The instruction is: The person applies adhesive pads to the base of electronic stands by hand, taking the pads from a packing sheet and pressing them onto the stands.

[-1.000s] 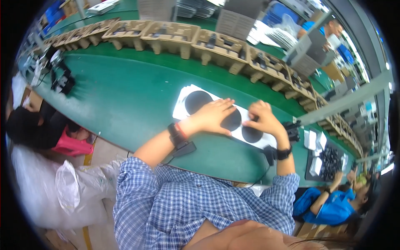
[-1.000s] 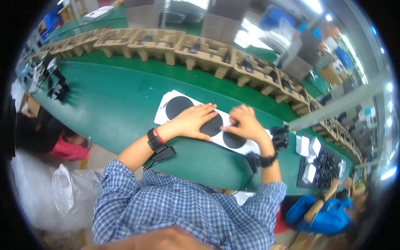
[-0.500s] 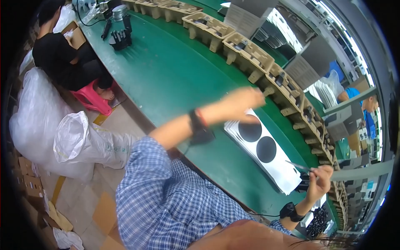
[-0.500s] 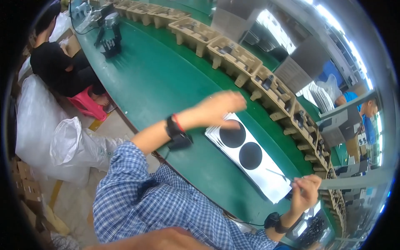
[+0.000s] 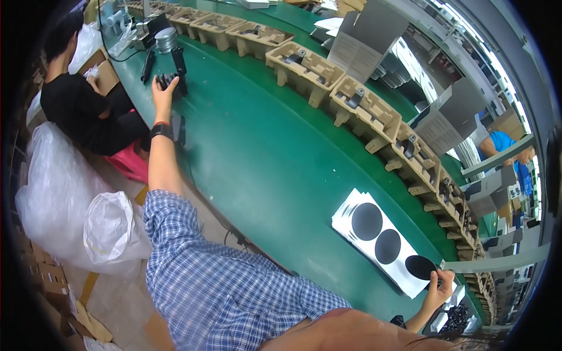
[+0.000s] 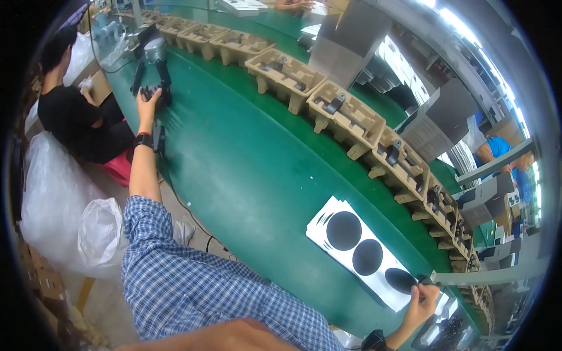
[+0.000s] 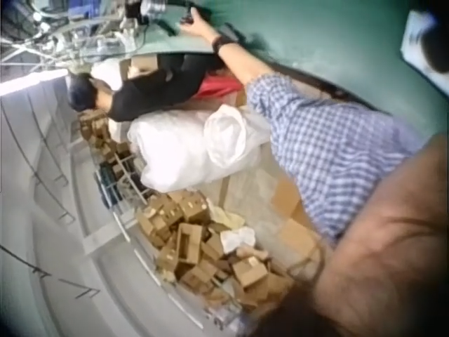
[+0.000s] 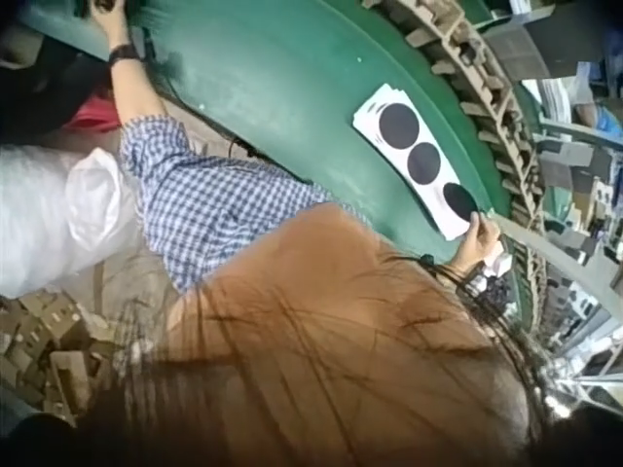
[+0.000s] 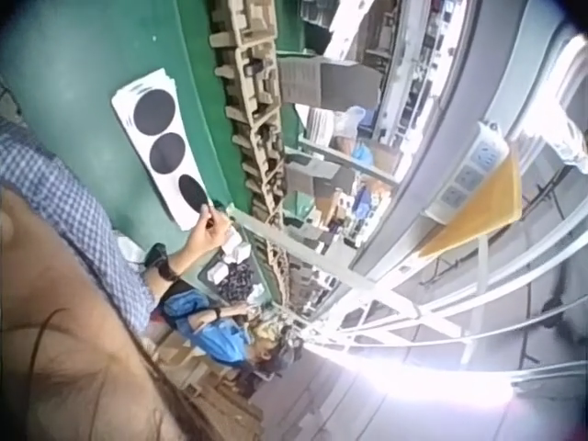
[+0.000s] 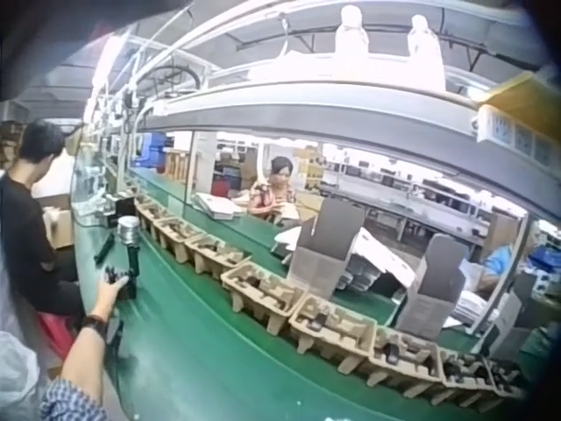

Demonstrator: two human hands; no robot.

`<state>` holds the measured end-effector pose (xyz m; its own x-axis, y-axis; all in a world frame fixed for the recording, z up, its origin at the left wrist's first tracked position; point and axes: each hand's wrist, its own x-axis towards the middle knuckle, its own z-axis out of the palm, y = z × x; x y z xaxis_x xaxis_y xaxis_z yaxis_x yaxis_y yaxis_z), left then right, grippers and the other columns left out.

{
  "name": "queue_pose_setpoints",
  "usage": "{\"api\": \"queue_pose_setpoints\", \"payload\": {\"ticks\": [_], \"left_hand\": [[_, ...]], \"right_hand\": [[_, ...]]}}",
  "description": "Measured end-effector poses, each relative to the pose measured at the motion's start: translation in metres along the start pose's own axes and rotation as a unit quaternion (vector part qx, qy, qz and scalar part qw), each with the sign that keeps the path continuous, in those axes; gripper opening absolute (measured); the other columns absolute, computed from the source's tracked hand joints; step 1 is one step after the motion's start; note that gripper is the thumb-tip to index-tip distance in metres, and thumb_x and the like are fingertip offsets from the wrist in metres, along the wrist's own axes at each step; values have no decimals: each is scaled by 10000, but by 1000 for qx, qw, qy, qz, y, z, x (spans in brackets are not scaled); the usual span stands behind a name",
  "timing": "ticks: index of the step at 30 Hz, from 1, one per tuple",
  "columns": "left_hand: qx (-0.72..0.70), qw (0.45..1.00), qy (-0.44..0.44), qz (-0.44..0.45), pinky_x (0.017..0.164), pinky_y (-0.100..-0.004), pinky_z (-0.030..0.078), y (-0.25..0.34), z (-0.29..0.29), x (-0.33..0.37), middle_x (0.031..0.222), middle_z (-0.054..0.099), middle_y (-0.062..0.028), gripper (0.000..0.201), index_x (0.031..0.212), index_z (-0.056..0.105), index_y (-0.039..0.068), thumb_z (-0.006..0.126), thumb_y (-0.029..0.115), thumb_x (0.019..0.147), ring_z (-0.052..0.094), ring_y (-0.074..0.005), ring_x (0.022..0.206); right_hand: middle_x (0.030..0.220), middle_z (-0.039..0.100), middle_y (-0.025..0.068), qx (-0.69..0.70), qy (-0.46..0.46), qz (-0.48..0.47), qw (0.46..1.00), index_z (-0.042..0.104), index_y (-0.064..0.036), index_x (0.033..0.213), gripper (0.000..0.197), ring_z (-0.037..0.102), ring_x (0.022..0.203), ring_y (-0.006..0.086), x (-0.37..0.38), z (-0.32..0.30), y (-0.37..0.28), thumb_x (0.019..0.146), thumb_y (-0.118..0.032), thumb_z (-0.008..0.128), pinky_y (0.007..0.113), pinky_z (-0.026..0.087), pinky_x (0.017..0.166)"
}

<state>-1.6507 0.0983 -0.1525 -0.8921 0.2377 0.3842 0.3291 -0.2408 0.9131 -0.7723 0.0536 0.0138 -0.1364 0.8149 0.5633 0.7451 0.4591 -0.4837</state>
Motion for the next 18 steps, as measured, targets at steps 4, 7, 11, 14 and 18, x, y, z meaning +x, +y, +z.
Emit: {"api": "queue_pose_setpoints", "payload": {"ticks": [4, 7, 11, 14, 18], "left_hand": [[92, 989, -78, -86, 851, -263, 431, 6, 6, 10, 1006, 644, -13, 486, 1050, 649, 41, 792, 384, 737, 582, -117, 912], [101, 982, -116, -109, 845, -253, 421, 18, -3, 16, 991, 643, -13, 512, 1043, 659, 34, 777, 427, 737, 580, -122, 908], [126, 965, -154, -169, 857, -253, 411, 38, -7, 15, 998, 642, -22, 527, 1062, 656, 26, 780, 419, 735, 578, -129, 919], [105, 964, -174, -171, 860, -252, 386, 34, -8, 1, 960, 637, -9, 470, 1021, 662, 48, 787, 396, 730, 562, -119, 916], [66, 959, -209, -179, 813, -229, 356, 50, 8, -44, 865, 611, 44, 311, 903, 665, 88, 772, 341, 758, 532, -79, 843]], "right_hand": [[844, 533, 64, -6, -22, 76, 997, 608, 30, 891, 119, 498, 816, 159, -12, 1, -4, 794, 19, 677, 245, 394, 760], [828, 537, 67, -9, -17, 56, 998, 602, 16, 867, 126, 492, 751, 155, -12, 7, -9, 772, 3, 684, 245, 393, 689], [798, 534, 64, -11, -27, 39, 999, 600, -10, 847, 136, 465, 678, 137, -3, 17, -19, 751, -21, 696, 244, 370, 601], [789, 533, 65, -18, -51, 31, 998, 600, -15, 843, 143, 454, 673, 132, 6, 22, -17, 747, -29, 705, 241, 353, 592], [784, 559, 66, 10, -34, 15, 999, 597, -13, 826, 160, 530, 732, 180, 13, 27, -14, 721, 5, 718, 264, 404, 656]]}}
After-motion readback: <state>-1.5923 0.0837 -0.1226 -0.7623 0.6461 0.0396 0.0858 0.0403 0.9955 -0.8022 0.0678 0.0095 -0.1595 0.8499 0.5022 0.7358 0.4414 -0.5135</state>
